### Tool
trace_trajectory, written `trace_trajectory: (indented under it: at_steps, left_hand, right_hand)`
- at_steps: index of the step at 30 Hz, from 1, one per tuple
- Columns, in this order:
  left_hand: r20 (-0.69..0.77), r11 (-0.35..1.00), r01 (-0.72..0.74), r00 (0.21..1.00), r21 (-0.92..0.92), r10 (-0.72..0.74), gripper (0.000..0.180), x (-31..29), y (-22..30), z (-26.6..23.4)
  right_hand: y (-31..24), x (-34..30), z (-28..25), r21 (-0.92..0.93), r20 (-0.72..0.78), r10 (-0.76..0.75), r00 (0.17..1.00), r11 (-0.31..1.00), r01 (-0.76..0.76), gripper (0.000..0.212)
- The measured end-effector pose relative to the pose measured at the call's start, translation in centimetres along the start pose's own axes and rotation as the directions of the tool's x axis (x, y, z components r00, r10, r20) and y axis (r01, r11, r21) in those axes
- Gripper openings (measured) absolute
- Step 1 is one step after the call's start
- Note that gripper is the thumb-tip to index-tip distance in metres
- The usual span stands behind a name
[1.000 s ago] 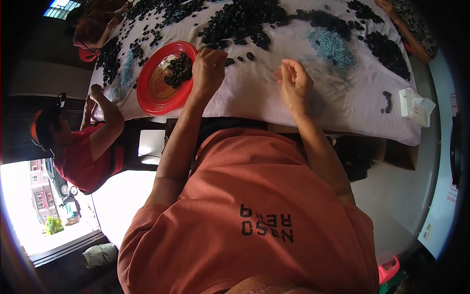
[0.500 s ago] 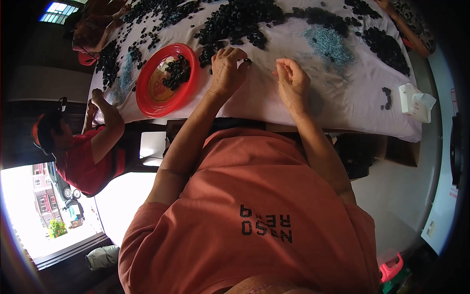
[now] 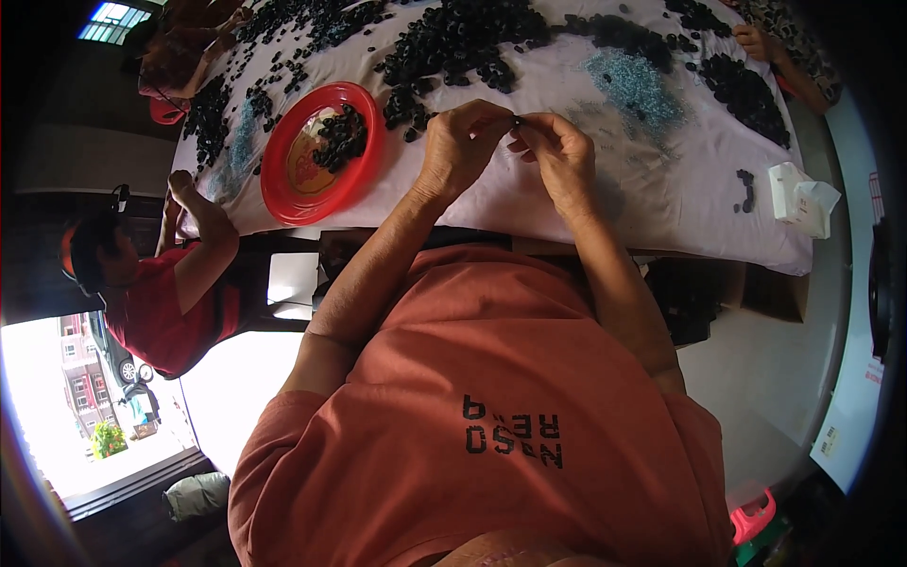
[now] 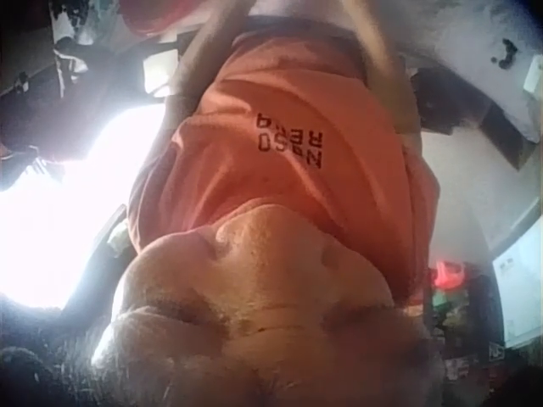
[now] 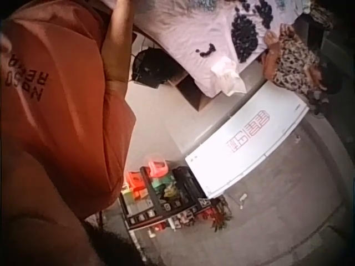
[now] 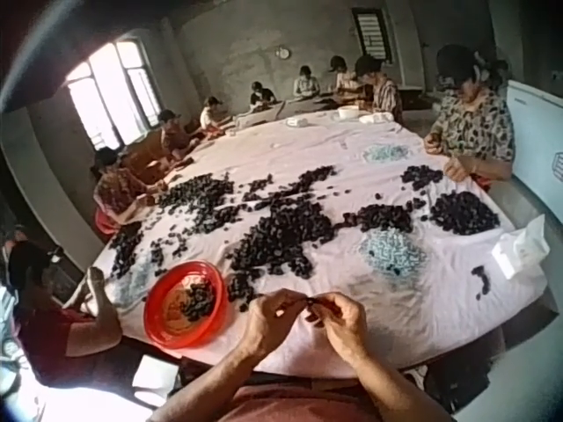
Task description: The person picks up black plastic pieces from a table, joins two pieces together by hand, and places the assembled items into a red plate.
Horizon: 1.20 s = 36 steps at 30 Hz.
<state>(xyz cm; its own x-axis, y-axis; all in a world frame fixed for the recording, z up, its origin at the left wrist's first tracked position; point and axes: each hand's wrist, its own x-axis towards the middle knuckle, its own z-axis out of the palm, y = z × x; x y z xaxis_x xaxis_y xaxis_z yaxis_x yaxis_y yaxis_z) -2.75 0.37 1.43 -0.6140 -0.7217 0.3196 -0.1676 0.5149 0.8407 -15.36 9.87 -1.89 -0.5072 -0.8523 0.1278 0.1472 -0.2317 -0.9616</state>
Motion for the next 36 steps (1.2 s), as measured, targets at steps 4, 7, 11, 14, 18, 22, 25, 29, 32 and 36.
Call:
trace_trajectory:
  at_steps: [4, 7, 11, 14, 18, 22, 25, 29, 32, 36]
  left_hand:
    - [0.035, 0.970, -0.111, 0.994, 0.218, 0.106, 0.010, -0.2, -0.4, 0.1]
    - [0.095, 0.932, -0.163, 0.986, 0.324, 0.139, 0.007, -1.2, -1.3, 0.0]
    - [0.150, 0.932, -0.163, 0.981, 0.324, 0.120, 0.010, -2.0, -2.3, 0.0]
    - [0.171, 0.939, -0.159, 0.979, 0.304, 0.110, 0.012, -2.0, -2.4, -0.1]
    - [0.185, 0.941, -0.112, 0.981, 0.319, 0.054, 0.011, -2.1, -2.1, -0.4]
    - [0.019, 0.991, 0.020, 1.000, 0.132, -0.022, 0.012, -2.0, -1.1, -0.7]
    - [-0.073, 0.996, 0.062, 0.996, 0.066, -0.057, 0.012, -1.3, 0.3, -0.8]
    - [-0.136, 1.000, -0.007, 0.991, 0.027, 0.011, 0.011, -0.8, 0.4, -0.6]
    - [-0.140, 0.995, -0.046, 0.988, 0.085, 0.058, 0.010, -0.7, 0.8, -0.3]
    - [-0.145, 0.986, -0.072, 0.985, 0.149, 0.094, 0.009, -0.9, 1.1, 0.0]
  right_hand:
    - [0.1, 0.2, -0.7, 0.093, -0.072, 0.009, 0.997, 0.996, -0.002, 0.015]
    - [0.4, 0.3, -0.7, 0.163, -0.101, 0.027, 0.995, 0.987, -0.010, 0.017]
    - [0.5, 0.2, -0.6, 0.152, -0.050, 0.048, 0.998, 0.988, -0.040, 0.019]
    - [0.5, 0.0, -0.6, 0.137, -0.034, 0.052, 0.998, 0.990, -0.047, 0.020]
    - [0.3, -0.1, -0.6, 0.119, -0.035, 0.076, 0.997, 0.990, -0.071, 0.021]
    - [0.2, -0.1, -0.5, 0.142, -0.017, 0.107, 0.994, 0.984, -0.103, 0.020]
    - [0.2, -0.1, -0.4, 0.191, -0.009, 0.107, 0.994, 0.976, -0.103, 0.016]
    - [0.1, -0.3, 0.0, 0.220, 0.015, 0.136, 0.991, 0.966, -0.136, 0.016]
    - [-0.1, -0.4, 0.2, 0.241, 0.030, 0.147, 0.989, 0.959, -0.150, 0.016]
    - [0.0, -0.4, 0.3, 0.262, 0.047, 0.156, 0.987, 0.951, -0.163, 0.016]
